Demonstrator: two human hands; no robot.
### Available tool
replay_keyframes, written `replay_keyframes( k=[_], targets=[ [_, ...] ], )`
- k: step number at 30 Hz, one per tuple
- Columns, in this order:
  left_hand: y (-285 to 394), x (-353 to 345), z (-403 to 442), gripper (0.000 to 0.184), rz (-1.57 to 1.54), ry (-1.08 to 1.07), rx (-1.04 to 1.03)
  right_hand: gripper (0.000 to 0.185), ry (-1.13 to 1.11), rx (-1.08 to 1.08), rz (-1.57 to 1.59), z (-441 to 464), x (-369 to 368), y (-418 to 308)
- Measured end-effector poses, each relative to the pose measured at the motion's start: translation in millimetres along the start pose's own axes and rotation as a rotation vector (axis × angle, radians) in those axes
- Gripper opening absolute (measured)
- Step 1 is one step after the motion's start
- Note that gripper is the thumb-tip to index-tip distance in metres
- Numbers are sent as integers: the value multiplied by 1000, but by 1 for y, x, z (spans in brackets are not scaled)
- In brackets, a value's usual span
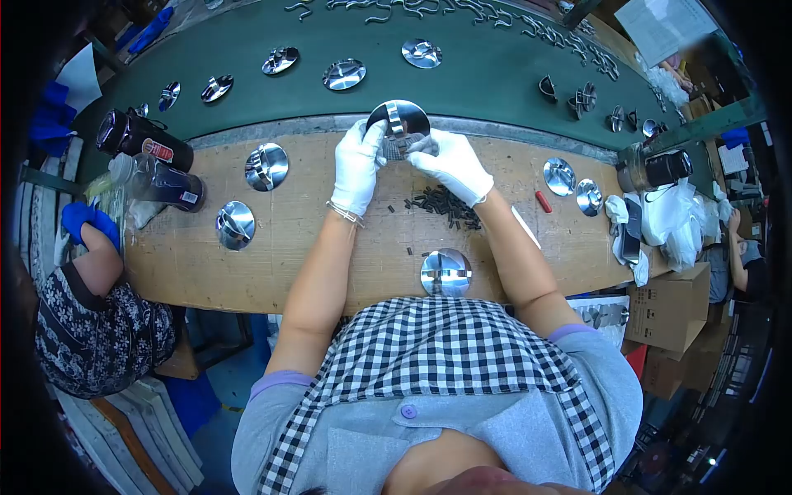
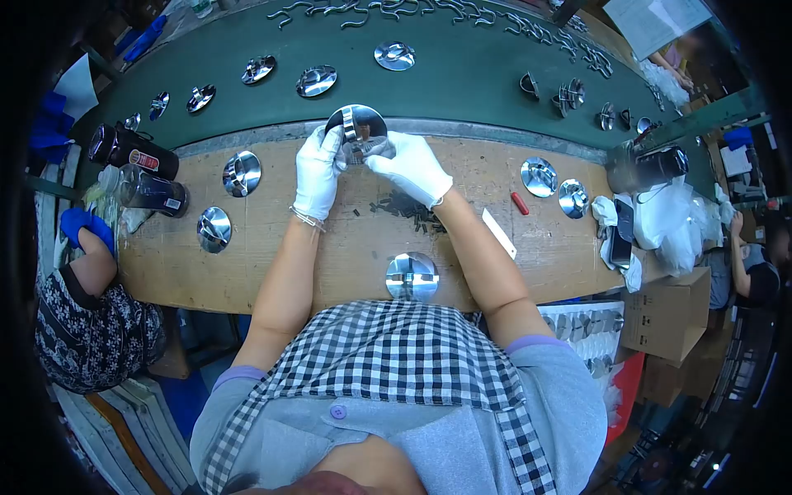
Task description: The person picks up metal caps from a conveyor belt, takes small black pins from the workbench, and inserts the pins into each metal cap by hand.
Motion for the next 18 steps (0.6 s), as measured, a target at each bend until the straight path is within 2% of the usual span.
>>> replay_keyframes(
  k=[5,10,13,15,16,17,18],
  targets=[
    [11,-6,-5,28,150,-14,-77,25,19,-49,5,-1,-3,3],
    [9,-7,-6,26,123,-3,-56,25,65,-41,-63,-3,0,14],
    [3,-3,-3,24,34,15,-32,24,196,-32,-25,-8,13,28],
    [2,-3,-2,24,18,10,-29,24,230,-54,38,-12,19,31],
    [1,-2,-3,23,48,22,-7,25,156,-171,124,-12,14,39],
    [2,-3,-3,23,49,27,-8,25,150,-168,124,-13,14,36],
    [2,-3,-3,23,45,29,-7,25,122,-212,252,-15,11,36]
  ],
)
Point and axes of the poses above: each hand's wrist, its own z-axis towards the middle knuckle, its own x-axis out of the back of the hand, y = z × x, the point moved 8 cm from there along z, towards the middle knuckle, and after that the axes turned 5 degrees about -z, right-handed, at the moved point
